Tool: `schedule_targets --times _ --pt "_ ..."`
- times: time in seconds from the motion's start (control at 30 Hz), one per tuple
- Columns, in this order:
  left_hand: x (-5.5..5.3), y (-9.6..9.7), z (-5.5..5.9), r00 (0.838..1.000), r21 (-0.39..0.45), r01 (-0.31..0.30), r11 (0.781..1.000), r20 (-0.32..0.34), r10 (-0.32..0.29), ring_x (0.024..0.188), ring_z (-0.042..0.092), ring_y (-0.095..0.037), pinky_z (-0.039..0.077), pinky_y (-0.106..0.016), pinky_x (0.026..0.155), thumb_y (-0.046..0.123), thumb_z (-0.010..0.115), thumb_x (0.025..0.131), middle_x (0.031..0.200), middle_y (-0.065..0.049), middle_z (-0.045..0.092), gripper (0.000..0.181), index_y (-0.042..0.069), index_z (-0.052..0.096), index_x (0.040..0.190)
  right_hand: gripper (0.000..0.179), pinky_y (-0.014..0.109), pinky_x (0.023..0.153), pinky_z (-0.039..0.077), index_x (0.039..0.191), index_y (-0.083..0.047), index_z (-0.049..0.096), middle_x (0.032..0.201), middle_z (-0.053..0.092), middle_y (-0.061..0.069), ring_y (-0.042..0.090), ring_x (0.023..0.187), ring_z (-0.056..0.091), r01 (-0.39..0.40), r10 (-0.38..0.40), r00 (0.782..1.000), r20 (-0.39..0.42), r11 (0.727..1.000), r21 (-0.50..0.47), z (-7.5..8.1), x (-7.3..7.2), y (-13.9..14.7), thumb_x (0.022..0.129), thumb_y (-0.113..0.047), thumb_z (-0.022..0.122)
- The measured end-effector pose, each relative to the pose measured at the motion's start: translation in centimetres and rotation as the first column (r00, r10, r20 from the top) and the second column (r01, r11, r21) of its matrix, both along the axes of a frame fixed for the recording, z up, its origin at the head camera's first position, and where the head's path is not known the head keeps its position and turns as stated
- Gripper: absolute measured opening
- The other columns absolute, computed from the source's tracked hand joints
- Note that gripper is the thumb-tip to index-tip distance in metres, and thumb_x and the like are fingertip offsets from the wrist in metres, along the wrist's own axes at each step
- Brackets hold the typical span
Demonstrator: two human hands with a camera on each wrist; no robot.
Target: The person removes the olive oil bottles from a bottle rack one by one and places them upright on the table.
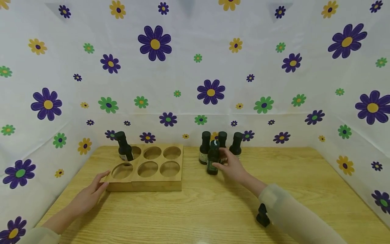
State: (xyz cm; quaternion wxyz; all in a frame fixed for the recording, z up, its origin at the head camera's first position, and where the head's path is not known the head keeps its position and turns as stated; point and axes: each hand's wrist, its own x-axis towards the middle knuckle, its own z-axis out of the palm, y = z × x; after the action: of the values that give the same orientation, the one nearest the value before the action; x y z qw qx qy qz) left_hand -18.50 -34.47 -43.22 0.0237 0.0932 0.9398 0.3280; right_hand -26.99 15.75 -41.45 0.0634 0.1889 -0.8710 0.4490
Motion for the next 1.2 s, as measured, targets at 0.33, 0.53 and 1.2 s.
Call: schedule_targets --times 0.33,0.53,1.2 --pt "0.0 0.1 0.1 1.0 -0.007 -0.008 1.0 -0.004 0.008 0.118 0.048 -0.053 0.043 -0.064 0.085 0.037 0.031 0.108 0.132 -0.04 0.046 0.055 0.005 0.019 0.151 0.049 0.053 0.089 0.047 0.132 0.0 0.046 0.114 0.059 0.019 0.038 0.105 0.057 0.02 -0.023 0.998 -0.061 0.999 -0.046 0.2 1.3 1.1 0.091 -0.011 0.07" --pt "0.1 0.2 0.1 1.0 -0.004 -0.004 1.0 0.002 0.004 0.119 0.047 -0.054 0.043 -0.063 0.086 0.036 0.03 0.108 0.132 -0.04 0.046 0.054 0.005 0.019 0.151 0.048 0.052 0.083 0.049 0.129 0.002 0.048 0.112 0.059 0.022 0.039 0.103 0.059 -0.013 0.009 0.993 -0.114 0.999 -0.036 0.5 2.5 1.5 0.088 -0.006 0.072" --pt "0.2 0.3 0.3 1.0 -0.004 -0.002 1.0 0.004 0.002 0.119 0.048 -0.053 0.043 -0.063 0.086 0.037 0.03 0.108 0.132 -0.04 0.046 0.055 0.005 0.019 0.151 0.045 0.049 0.082 0.05 0.128 -0.005 0.051 0.113 0.061 0.009 0.032 0.102 0.06 -0.251 0.234 0.961 -0.15 0.961 -0.112 2.0 4.5 -5.5 0.088 -0.007 0.072"
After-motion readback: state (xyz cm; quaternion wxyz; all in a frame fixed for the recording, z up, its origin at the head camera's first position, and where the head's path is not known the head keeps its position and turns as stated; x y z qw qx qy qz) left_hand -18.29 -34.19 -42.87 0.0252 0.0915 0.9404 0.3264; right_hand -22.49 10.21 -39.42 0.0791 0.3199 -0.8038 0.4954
